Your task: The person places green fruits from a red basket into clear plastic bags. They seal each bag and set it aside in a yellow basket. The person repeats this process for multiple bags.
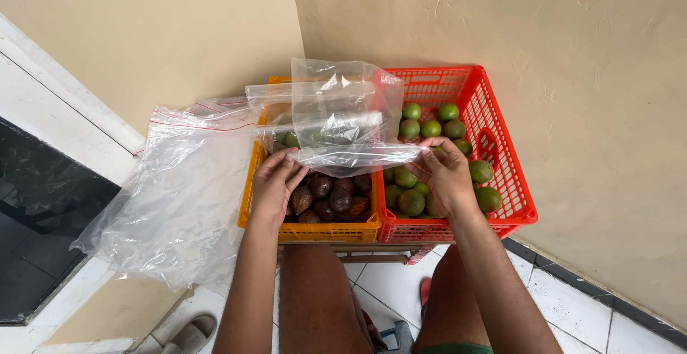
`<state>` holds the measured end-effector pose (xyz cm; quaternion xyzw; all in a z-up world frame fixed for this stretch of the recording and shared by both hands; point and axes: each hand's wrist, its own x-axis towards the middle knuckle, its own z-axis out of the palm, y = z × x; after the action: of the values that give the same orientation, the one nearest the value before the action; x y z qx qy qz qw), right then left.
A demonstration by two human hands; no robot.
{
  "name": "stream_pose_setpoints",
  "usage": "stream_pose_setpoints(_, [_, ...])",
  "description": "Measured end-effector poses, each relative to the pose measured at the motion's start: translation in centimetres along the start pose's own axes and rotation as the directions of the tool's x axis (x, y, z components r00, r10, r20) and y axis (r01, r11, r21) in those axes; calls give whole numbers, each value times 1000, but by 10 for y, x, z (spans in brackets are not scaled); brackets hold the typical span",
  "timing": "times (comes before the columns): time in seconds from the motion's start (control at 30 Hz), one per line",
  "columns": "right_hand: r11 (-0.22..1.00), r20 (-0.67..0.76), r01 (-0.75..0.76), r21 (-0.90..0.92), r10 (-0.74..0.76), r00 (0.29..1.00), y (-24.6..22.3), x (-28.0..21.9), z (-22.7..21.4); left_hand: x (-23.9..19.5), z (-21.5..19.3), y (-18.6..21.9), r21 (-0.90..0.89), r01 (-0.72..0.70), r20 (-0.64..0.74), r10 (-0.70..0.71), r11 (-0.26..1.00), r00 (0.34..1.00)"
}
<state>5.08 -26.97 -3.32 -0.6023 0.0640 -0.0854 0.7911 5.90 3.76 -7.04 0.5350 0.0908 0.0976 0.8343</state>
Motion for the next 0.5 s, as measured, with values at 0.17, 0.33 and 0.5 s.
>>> stream_pose_setpoints(0.17, [948,81,-175,264,159,984,-11,-3,0,-6,5,12,-148,163,87,-152,975,985])
stream_pose_setpoints(0.33, [946,147,-243,216,214,966,-19,-8,7,7,0,-1,-145,218,161,-195,965,968])
stream_pose_setpoints(0.5, [970,104,-234,68,227,968,-15,-8,9,3,-2,0,-125,183,155,-163,975,974])
